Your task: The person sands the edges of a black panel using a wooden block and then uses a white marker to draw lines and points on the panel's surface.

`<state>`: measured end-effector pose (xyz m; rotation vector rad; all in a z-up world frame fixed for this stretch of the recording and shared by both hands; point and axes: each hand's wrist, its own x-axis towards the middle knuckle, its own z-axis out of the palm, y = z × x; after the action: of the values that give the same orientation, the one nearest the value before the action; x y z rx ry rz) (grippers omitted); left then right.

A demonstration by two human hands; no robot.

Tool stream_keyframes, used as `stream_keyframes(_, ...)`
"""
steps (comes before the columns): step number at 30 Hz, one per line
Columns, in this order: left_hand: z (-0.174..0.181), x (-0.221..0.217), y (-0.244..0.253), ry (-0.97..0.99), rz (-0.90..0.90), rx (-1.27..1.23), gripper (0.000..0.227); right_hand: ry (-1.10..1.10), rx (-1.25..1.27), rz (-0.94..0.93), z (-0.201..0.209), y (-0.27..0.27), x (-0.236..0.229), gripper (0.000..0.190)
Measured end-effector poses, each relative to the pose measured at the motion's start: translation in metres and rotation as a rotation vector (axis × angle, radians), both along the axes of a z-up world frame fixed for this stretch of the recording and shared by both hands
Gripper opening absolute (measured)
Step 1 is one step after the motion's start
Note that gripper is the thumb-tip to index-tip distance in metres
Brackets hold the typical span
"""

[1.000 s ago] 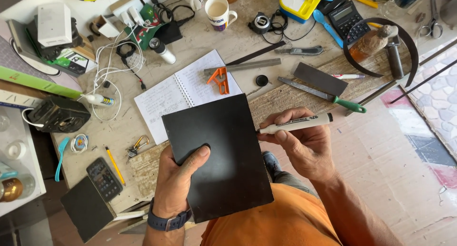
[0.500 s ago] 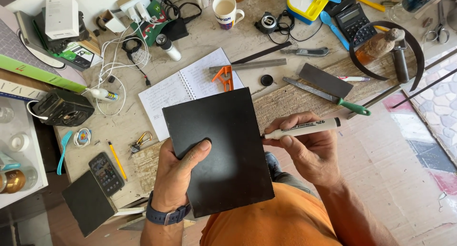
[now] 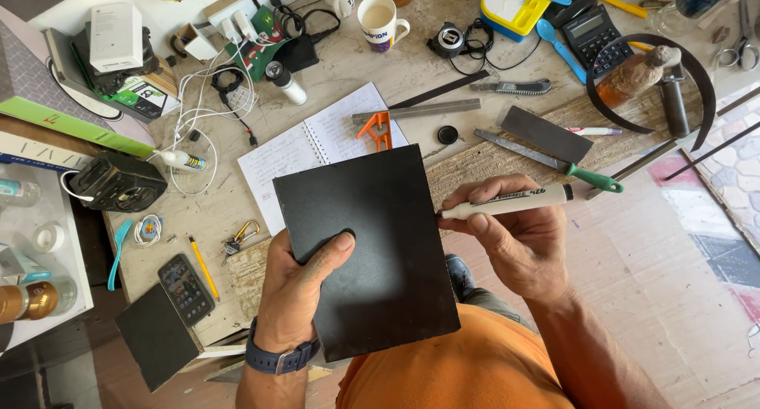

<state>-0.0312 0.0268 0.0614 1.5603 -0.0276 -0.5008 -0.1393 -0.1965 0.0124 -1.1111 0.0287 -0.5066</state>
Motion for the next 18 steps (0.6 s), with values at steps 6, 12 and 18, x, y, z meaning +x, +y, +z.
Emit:
stream_keyframes(6, 0.001, 0.0, -0.002, -0.017, 0.0, 0.019, 0.029, -0.011, 0.01, 0.014, 0.001, -0.002, -0.003, 0.023)
stream_keyframes(12, 0.004, -0.002, -0.005, -0.002, -0.014, 0.038, 0.032, -0.002, 0.007, -0.019, -0.001, -0.006, 0.0, 0.026)
stream_keyframes(18, 0.007, -0.004, -0.007, 0.036, -0.015, 0.041, 0.028, -0.042, 0.005, -0.028, 0.004, -0.01, 0.004, 0.025)
